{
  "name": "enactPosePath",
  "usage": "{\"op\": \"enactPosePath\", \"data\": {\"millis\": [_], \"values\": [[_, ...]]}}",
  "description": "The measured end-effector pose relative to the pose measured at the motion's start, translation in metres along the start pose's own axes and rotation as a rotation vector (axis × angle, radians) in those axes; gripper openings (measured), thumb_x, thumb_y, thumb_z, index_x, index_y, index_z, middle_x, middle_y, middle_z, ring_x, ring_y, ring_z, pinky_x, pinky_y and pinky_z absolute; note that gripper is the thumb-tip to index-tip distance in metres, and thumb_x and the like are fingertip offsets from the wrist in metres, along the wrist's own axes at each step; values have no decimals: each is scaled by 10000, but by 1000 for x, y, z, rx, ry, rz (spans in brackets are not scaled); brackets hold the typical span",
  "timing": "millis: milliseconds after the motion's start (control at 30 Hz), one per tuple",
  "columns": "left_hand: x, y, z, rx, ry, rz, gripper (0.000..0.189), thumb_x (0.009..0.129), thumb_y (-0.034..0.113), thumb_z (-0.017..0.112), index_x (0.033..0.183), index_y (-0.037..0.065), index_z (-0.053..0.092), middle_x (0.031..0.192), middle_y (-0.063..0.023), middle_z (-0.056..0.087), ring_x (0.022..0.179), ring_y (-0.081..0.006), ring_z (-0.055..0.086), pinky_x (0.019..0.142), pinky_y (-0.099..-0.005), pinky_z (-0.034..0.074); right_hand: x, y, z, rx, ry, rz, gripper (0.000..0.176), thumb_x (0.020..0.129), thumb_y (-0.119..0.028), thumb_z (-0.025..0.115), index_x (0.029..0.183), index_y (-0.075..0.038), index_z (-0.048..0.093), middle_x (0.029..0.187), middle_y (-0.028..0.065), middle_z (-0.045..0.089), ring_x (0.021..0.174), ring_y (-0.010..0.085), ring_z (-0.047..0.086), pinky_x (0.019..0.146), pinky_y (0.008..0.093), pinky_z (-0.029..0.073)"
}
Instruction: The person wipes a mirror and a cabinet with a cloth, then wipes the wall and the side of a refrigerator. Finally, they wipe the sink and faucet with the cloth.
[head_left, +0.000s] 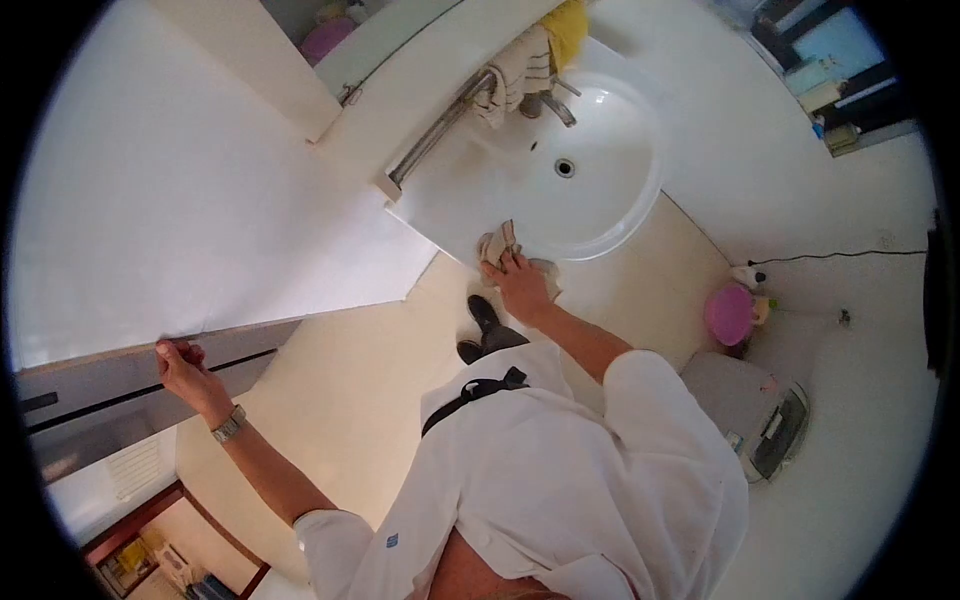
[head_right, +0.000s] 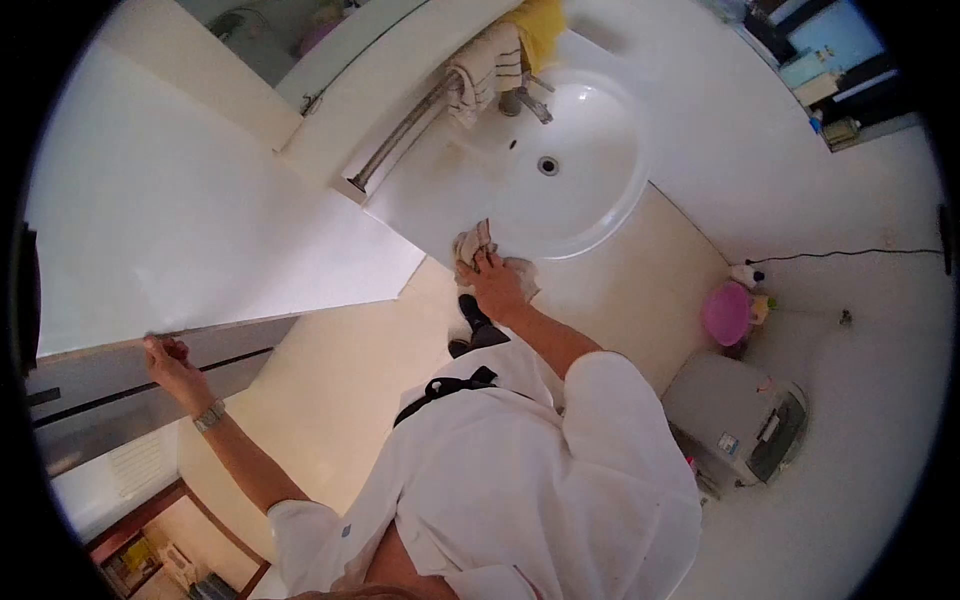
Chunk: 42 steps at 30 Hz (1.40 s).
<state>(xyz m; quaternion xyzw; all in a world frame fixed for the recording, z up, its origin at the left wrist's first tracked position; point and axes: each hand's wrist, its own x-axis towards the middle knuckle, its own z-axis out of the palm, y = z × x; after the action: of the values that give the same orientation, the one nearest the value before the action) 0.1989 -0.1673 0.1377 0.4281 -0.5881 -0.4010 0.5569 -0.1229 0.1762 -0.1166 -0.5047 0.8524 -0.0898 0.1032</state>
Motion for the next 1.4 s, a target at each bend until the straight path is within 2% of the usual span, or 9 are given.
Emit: {"op": "enactPosePath", "data": {"millis": [333, 633, 700, 833, 900, 1133, 1233, 1333, 1400], "values": [[-3, 18, 8, 4, 77, -96, 344, 829, 393, 668, 718, 89, 555, 591, 30, 474, 494, -68, 416, 457, -209, 330, -31, 11, -8, -20, -42, -45, 555, 768, -87, 537, 1296, -249, 474, 1222, 89, 474, 1148, 310, 434, 913, 425, 399], [-70, 12, 19, 230, 101, 14, 416, 896, 387, 564, 611, 105, 453, 492, 15, 419, 448, -78, 392, 416, -241, 311, -55, 116, -27, -76, -19, 59, 483, 773, -164, 576, 1245, -237, 501, 1217, 90, 482, 1126, 329, 453, 839, 428, 459], [-104, -81, 6, 249, 139, -218, 415, 915, 347, 531, 595, 95, 454, 477, 8, 428, 431, -85, 405, 394, -241, 316, -62, 167, -38, -110, -5, 79, 427, 776, -191, 584, 1198, -228, 531, 1149, 83, 506, 1092, 316, 468, 766, 428, 487], [-206, -139, 34, 541, -71, -391, 265, 906, 193, 529, 673, 67, 530, 479, -10, 472, 392, -101, 431, 367, -247, 352, -73, 256, -42, -213, 75, -77, 364, 786, -200, 580, 1150, -222, 576, 1106, 87, 543, 1040, 301, 507, 714, 427, 501], [-297, -219, 37, 475, -22, -751, 133, 876, 166, 585, 821, 45, 567, 544, -21, 520, 410, -113, 479, 359, -261, 387, -62, 311, -60, -343, 72, -96, 358, 785, -187, 572, 1141, -221, 590, 1112, 93, 546, 1016, 305, 522, 718, 432, 500], [-439, -167, 100, 654, -309, -1091, 202, 824, 203, 620, 834, 5, 586, 550, -46, 518, 417, -146, 536, 362, -272, 448, 4, 440, -105, -423, -86, 24, 338, 831, -116, 518, 1154, -172, 596, 1291, 86, 483, 1124, 313, 466, 857, 455, 428], [-482, -144, 92, 660, -319, -1192, 227, 829, 212, 612, 842, -13, 588, 561, -54, 532, 427, -144, 552, 363, -270, 455, 42, 440, -116, -452, -142, 68, 316, 846, -98, 524, 1148, -154, 599, 1317, 94, 464, 1189, 323, 419, 878, 470, 409], [-497, -144, 83, 633, -283, -1210, 241, 829, 219, 613, 845, -21, 590, 576, -64, 547, 431, -147, 562, 365, -270, 466, 40, 438, -89, -413, 105, 59, 309, 844, -95, 519, 1137, -145, 605, 1314, 97, 467, 1187, 336, 424, 834, 481, 428], [-499, -151, 83, 609, -266, -1204, 241, 829, 220, 614, 845, -19, 588, 575, -64, 548, 427, -148, 560, 363, -270, 468, 36, 424, -74, -439, 70, 159, 324, 879, -228, 501, 1186, -146, 564, 1264, 80, 495, 1168, 347, 420, 808, 471, 438]]}}
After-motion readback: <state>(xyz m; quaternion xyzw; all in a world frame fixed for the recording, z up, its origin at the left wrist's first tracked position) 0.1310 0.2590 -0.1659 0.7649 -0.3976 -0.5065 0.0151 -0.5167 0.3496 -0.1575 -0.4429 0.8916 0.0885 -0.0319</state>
